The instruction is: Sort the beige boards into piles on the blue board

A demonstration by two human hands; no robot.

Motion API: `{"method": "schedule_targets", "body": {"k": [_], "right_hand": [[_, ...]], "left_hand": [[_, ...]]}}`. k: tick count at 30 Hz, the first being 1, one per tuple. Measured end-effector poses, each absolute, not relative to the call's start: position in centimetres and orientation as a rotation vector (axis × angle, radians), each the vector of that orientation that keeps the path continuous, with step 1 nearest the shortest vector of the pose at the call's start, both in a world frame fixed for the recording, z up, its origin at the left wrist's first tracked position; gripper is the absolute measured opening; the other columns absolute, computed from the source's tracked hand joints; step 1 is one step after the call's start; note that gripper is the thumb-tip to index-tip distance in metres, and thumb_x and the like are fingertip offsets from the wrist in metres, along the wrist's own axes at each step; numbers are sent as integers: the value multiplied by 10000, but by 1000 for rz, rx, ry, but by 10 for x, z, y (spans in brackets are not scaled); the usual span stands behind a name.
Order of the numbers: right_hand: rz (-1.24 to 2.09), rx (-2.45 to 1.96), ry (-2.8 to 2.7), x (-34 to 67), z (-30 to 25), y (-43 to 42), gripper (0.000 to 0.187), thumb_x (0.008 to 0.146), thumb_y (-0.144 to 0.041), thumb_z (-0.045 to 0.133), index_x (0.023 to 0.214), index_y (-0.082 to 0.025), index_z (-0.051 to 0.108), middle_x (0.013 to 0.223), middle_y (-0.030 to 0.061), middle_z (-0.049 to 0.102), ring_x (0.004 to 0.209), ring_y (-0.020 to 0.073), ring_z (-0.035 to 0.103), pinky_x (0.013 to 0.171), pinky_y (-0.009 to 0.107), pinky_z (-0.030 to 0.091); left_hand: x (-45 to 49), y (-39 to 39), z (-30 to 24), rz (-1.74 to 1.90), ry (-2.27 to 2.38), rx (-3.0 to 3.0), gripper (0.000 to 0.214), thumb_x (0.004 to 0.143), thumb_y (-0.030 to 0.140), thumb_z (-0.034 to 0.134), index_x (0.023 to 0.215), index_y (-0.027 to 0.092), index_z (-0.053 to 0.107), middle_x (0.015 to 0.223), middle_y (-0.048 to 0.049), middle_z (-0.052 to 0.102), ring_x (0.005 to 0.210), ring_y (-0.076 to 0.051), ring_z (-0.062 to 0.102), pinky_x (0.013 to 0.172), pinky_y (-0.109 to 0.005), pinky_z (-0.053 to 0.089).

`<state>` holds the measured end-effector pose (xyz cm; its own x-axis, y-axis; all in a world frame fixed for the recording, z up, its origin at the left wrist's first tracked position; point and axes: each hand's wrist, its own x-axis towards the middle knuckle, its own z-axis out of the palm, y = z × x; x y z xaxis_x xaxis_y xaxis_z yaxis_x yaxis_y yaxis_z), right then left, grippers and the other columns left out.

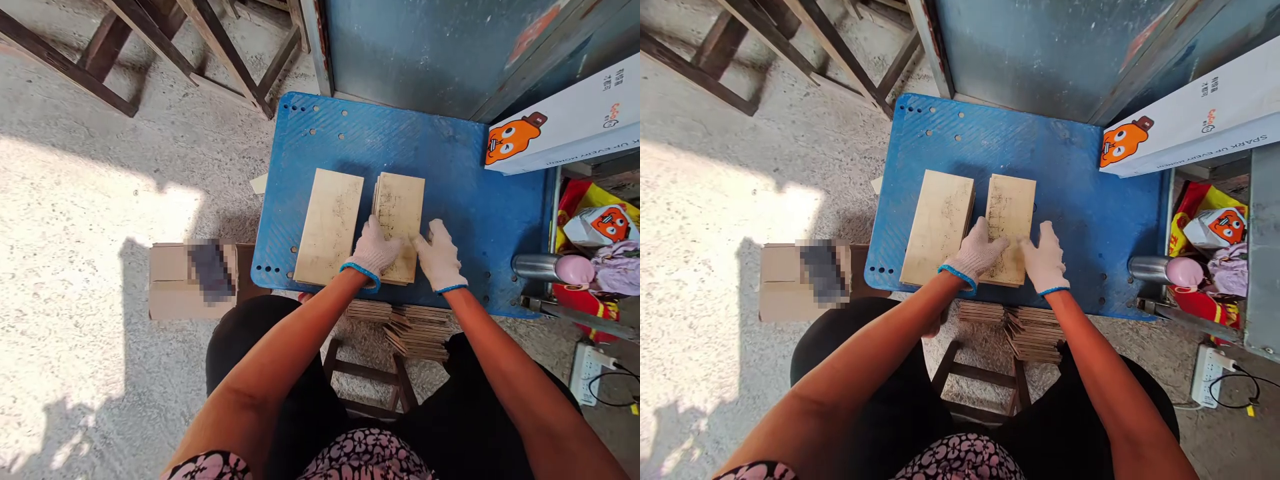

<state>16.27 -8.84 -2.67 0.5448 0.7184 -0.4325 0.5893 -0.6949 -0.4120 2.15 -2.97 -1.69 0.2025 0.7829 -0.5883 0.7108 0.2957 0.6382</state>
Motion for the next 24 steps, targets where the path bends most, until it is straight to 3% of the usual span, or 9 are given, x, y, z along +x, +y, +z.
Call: {"method": "schedule_targets", "body": {"k": [5, 10, 18, 24], "right_hand": [[1098, -2644, -1210, 159, -5, -143, 403, 889, -560, 462, 1072, -279, 686, 1024, 47, 690, 887, 227, 604, 754, 321, 413], [1355, -2609, -1682, 115, -11, -206, 316, 954, -415, 412, 924, -263, 688, 994, 32, 694, 919, 208, 598, 717, 288, 343], [1456, -2703, -1858, 93, -50, -232, 304, 971, -404, 398, 898, -222, 631, 953, 51, 668, 847, 195, 601, 613, 278, 268], [1427, -2778, -1944, 89, -52, -231, 332, 983, -431, 383, 932, -229, 642, 1004, 67, 681, 919, 227, 632, 629, 279, 322]], "left_hand": [[11, -32, -7, 118, 1502, 1535, 406, 809, 358, 623, 1131, 170, 463, 1212, -144, 570, 1093, -272, 589, 886, -358, 467], [5, -39, 4, 133, 1449, 1550, 399, 819, 355, 611, 1135, 165, 459, 1201, -140, 575, 1071, -260, 594, 880, -352, 464], [-2, -39, 7, 165, 1425, 1538, 384, 821, 390, 599, 1113, 181, 461, 1172, -139, 590, 1040, -281, 611, 811, -354, 472], [-7, -36, 8, 119, 1466, 1517, 366, 835, 386, 597, 1105, 192, 445, 1120, -125, 602, 1045, -277, 615, 814, -340, 464]]}}
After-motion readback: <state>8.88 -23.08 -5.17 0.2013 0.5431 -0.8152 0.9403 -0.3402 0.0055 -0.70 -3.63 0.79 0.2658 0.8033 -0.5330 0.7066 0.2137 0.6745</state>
